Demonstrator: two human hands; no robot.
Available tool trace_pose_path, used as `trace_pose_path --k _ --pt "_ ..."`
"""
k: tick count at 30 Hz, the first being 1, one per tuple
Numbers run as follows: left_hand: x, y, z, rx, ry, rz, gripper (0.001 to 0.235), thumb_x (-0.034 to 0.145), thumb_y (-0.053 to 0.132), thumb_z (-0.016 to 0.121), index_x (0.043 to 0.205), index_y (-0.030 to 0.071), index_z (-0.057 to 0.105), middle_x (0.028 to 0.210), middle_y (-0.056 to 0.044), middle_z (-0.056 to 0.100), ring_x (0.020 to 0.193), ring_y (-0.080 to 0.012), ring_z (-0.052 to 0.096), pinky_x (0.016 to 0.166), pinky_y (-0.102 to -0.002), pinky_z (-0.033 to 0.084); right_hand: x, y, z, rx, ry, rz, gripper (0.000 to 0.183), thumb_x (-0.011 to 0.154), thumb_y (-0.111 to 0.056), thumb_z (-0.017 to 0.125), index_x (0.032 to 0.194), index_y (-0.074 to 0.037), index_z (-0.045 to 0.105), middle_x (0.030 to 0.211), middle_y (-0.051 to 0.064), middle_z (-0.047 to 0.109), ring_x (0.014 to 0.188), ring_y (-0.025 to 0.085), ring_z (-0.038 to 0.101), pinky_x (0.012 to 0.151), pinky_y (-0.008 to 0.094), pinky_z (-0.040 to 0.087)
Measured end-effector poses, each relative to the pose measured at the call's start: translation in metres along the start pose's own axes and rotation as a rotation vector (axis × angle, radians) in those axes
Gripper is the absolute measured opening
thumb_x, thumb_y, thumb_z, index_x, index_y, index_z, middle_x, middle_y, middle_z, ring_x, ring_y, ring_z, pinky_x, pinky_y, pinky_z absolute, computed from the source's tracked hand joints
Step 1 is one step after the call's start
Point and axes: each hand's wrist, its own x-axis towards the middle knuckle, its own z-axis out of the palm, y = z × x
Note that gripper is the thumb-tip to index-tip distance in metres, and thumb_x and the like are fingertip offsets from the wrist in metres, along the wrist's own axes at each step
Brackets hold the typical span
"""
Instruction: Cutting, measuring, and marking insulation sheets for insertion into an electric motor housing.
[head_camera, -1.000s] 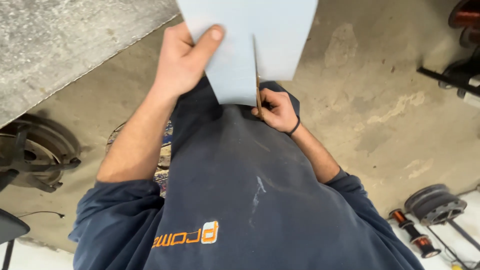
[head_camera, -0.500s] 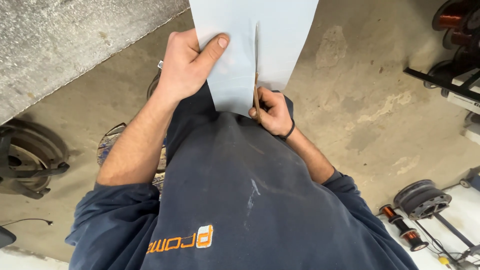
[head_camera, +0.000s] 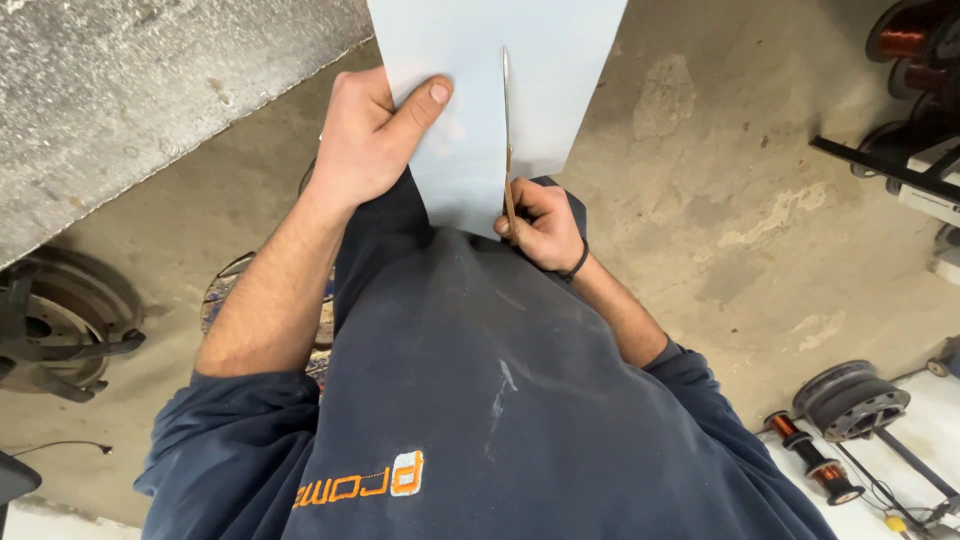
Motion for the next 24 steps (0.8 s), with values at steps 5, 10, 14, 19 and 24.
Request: trace_pose_path --k 5,10,14,19,24 --pt "-0.004 0.001 0.004 -0.009 -0.012 -0.063 0.033 0.108 0.03 0.067 0.107 -0.002 0.075 0.079 -0.004 0.074 0.073 -0.0059 0.066 0.062 -0.026 0.052 0.008 -0.013 0.002 0.031 0.03 0.029 0.029 0.096 -0.027 0.073 0.088 -0.003 0.058 0.067 -0.002 0.056 0.06 0.007 0.051 0.054 0.026 0.041" --pt "-0.007 -0.005 0.003 -0.104 0.012 -0.084 0.033 0.108 0.029 0.066 0.107 -0.002 0.074 0.083 0.0 0.075 0.077 -0.0034 0.066 0.065 -0.024 0.053 0.011 -0.01 0.001 0.054 0.005 0.048 0.029 0.097 -0.025 0.073 0.085 -0.004 0.056 0.065 -0.002 0.057 0.058 0.007 0.053 0.053 0.026 0.042" --pt "-0.009 -0.006 0.002 -0.081 0.014 -0.15 0.034 0.107 0.03 0.068 0.103 -0.003 0.075 0.074 0.0 0.068 0.07 -0.0036 0.057 0.059 -0.025 0.046 0.012 -0.007 0.002 -0.044 0.03 -0.005 0.03 0.098 -0.024 0.074 0.084 -0.004 0.057 0.067 -0.001 0.056 0.063 0.008 0.05 0.057 0.027 0.042" --pt "-0.009 -0.006 0.002 -0.105 0.017 -0.142 0.034 0.107 0.03 0.068 0.104 -0.003 0.075 0.079 0.0 0.072 0.074 -0.0033 0.061 0.063 -0.024 0.05 0.018 -0.016 0.001 -0.001 0.007 0.041 0.031 0.096 -0.029 0.074 0.084 -0.005 0.058 0.066 -0.002 0.059 0.061 0.006 0.053 0.055 0.026 0.044" --pt "-0.015 -0.012 0.01 -0.165 0.006 -0.187 0.034 0.103 0.03 0.068 0.109 -0.003 0.075 0.089 -0.004 0.077 0.081 -0.0064 0.069 0.069 -0.025 0.056 0.024 -0.018 0.003 0.147 0.002 0.046 0.04 0.096 -0.039 0.075 0.097 -0.002 0.061 0.074 -0.003 0.057 0.066 0.005 0.05 0.058 0.024 0.042"
